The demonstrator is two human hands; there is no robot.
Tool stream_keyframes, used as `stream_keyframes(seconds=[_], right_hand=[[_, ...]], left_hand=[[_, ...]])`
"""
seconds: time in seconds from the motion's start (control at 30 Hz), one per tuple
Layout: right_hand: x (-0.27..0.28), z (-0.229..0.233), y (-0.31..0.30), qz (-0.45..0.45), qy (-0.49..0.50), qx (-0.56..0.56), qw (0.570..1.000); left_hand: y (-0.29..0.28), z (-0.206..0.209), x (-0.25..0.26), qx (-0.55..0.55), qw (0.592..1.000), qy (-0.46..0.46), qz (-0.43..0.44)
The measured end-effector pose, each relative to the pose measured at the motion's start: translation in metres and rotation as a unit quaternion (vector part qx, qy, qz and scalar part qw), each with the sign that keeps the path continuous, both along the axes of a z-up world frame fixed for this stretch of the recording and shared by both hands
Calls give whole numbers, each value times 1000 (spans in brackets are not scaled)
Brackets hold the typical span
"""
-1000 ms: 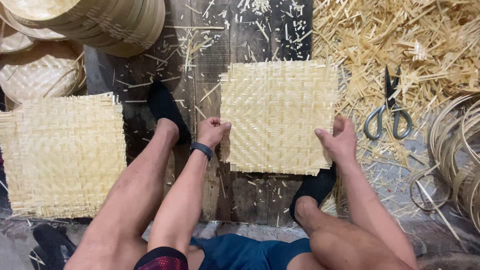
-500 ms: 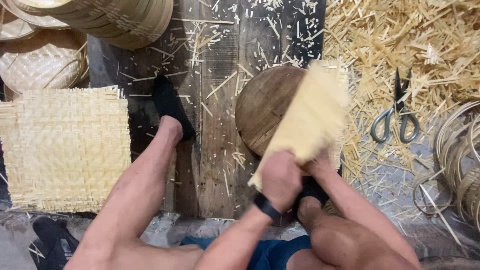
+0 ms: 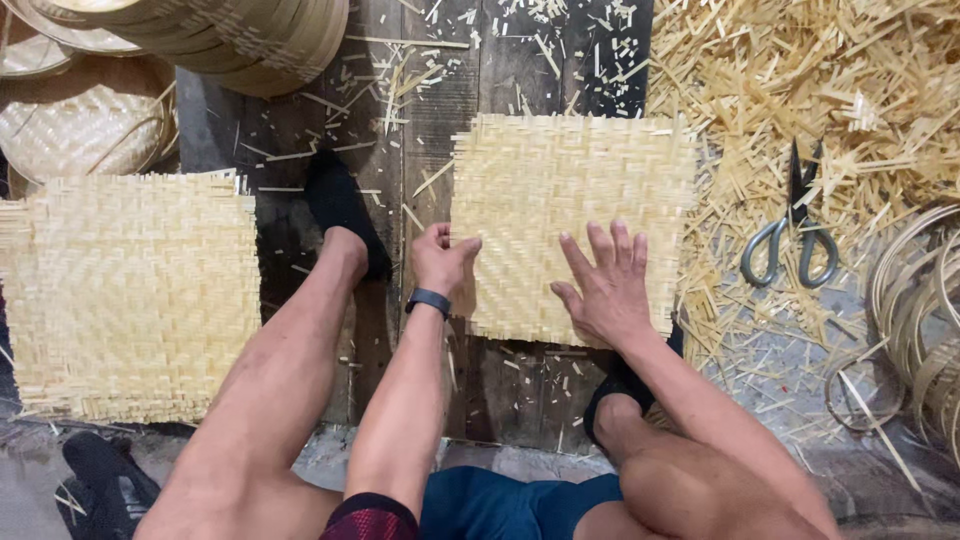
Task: The person places a circular bamboo frame onto a woven mat, presses it down, and uses shears to trim the excess mat material around the frame's edge. They then flip the frame to reveal the finished circular tray and stack it with others.
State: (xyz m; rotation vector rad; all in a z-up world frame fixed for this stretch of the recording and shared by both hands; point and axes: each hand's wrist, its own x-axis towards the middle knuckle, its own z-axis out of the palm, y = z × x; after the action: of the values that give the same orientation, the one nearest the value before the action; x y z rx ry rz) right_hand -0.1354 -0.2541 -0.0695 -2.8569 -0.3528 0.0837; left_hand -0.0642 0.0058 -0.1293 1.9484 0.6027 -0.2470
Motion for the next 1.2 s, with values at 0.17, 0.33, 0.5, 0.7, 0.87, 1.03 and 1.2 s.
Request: stream_keyframes(seconds=[0.17, 0.33, 0.5, 0.7, 0.87, 1.03, 1.2], right_hand=[[5, -3, -4, 11, -12, 7, 1000], [3, -6, -7, 13, -2, 26, 1000], [3, 2, -42, -47, -70, 180, 980], [-67, 84, -226, -273, -304, 58, 911], [-171, 143, -378, -390, -305, -128, 859], [-240, 116, -460, -429, -194, 6, 882], [-248, 144, -432, -388, -192, -145, 890]], left_hand=[[8, -41, -5, -114, 992, 11, 49], [6, -34, -7, -133, 988, 49, 53], [-22, 5, -18, 172, 981, -83, -9], [-53, 51, -27, 296, 929, -214, -61], [-66, 93, -21, 221, 931, -274, -91], [-78, 161, -27, 56, 938, -341, -30], [-84, 215, -23, -129, 898, -418, -35]])
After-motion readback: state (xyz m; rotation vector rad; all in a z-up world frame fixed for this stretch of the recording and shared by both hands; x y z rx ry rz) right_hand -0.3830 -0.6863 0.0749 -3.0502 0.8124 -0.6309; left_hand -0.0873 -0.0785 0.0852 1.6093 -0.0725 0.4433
